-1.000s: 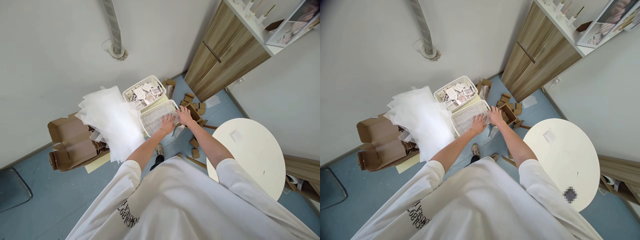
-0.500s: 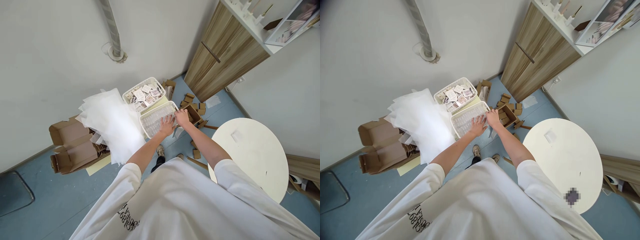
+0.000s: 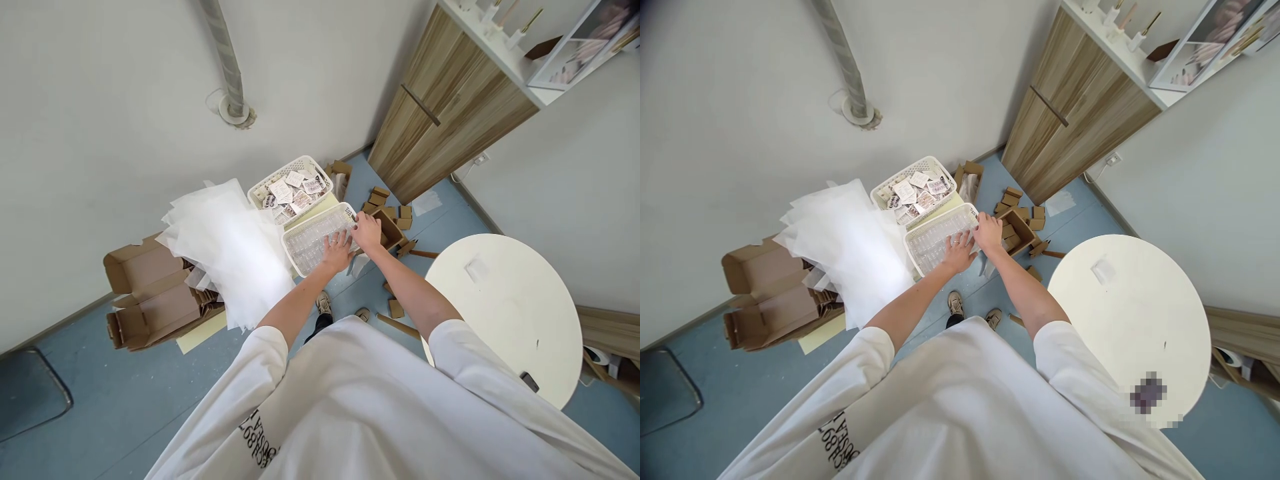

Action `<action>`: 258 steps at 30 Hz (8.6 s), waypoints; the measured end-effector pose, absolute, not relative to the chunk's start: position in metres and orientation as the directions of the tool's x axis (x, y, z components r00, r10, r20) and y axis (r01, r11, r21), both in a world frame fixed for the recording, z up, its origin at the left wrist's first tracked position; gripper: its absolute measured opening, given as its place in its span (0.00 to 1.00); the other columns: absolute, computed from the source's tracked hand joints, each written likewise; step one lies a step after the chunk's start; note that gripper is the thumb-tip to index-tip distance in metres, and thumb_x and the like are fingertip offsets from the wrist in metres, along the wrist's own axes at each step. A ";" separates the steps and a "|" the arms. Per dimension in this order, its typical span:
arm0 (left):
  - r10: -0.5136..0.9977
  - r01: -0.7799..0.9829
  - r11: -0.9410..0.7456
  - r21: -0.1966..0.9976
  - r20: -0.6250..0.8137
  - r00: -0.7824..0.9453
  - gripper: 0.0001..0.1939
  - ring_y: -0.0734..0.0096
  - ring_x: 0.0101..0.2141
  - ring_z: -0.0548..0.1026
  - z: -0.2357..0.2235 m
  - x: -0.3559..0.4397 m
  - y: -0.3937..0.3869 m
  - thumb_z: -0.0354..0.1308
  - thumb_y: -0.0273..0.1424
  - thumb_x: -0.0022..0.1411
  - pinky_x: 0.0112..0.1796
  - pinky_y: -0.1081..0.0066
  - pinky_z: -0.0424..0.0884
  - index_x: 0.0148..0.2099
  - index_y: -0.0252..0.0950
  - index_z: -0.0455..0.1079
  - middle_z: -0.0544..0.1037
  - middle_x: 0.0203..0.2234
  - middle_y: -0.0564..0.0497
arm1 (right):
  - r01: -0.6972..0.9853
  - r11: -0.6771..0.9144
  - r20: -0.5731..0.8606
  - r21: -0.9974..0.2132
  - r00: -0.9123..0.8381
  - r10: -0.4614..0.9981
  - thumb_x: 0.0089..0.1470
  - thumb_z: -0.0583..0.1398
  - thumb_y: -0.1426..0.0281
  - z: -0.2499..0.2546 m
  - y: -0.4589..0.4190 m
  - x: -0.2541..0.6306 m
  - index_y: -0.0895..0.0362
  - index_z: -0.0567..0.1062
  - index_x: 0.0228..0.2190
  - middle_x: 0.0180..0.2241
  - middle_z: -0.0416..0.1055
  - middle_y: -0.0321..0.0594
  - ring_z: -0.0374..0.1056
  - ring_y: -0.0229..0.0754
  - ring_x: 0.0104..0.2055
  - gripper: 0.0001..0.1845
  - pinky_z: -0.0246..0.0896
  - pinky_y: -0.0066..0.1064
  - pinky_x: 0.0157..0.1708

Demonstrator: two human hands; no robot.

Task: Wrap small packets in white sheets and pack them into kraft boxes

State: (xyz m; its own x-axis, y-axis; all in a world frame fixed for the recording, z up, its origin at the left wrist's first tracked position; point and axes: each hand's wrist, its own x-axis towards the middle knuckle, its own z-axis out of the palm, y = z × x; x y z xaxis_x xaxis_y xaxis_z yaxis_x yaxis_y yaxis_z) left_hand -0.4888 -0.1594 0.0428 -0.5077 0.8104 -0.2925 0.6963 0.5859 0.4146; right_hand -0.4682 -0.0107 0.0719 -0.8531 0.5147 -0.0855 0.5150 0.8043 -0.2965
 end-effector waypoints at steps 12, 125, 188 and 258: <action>0.787 0.682 0.613 0.399 -0.235 -0.571 0.33 0.45 0.72 0.51 0.053 -0.485 -0.156 0.47 0.39 0.73 0.68 0.39 0.48 0.76 0.39 0.52 0.51 0.74 0.40 | 0.462 0.795 -0.071 -0.393 -0.877 0.475 0.64 0.51 0.71 0.095 -0.003 -0.434 0.53 0.68 0.51 0.48 0.72 0.49 0.69 0.50 0.41 0.15 0.58 0.35 0.37; 0.919 0.443 0.299 0.845 -0.380 0.104 0.39 0.42 0.58 0.70 -0.027 -0.017 0.114 0.65 0.38 0.65 0.59 0.50 0.66 0.73 0.39 0.56 0.74 0.59 0.39 | 0.660 0.532 -0.237 -0.530 -0.718 0.655 0.69 0.47 0.59 -0.029 0.160 0.198 0.62 0.65 0.65 0.69 0.59 0.59 0.68 0.61 0.58 0.31 0.64 0.61 0.59; 0.952 0.762 0.181 0.622 -0.306 0.023 0.42 0.45 0.61 0.68 -0.015 -0.038 0.098 0.53 0.37 0.71 0.60 0.50 0.65 0.78 0.38 0.36 0.63 0.67 0.36 | 0.683 -0.056 -0.316 -0.728 -0.261 0.912 0.65 0.50 0.65 -0.018 0.191 0.172 0.52 0.71 0.56 0.59 0.67 0.48 0.71 0.47 0.48 0.21 0.69 0.44 0.51; 0.554 0.422 0.794 0.438 -0.235 -0.798 0.28 0.43 0.71 0.53 0.061 -0.640 -0.243 0.51 0.33 0.70 0.66 0.36 0.46 0.70 0.37 0.60 0.59 0.71 0.35 | 0.351 0.828 -0.076 -0.437 -0.932 0.354 0.59 0.61 0.63 0.037 -0.072 -0.648 0.54 0.77 0.39 0.43 0.78 0.53 0.61 0.65 0.56 0.09 0.49 0.60 0.56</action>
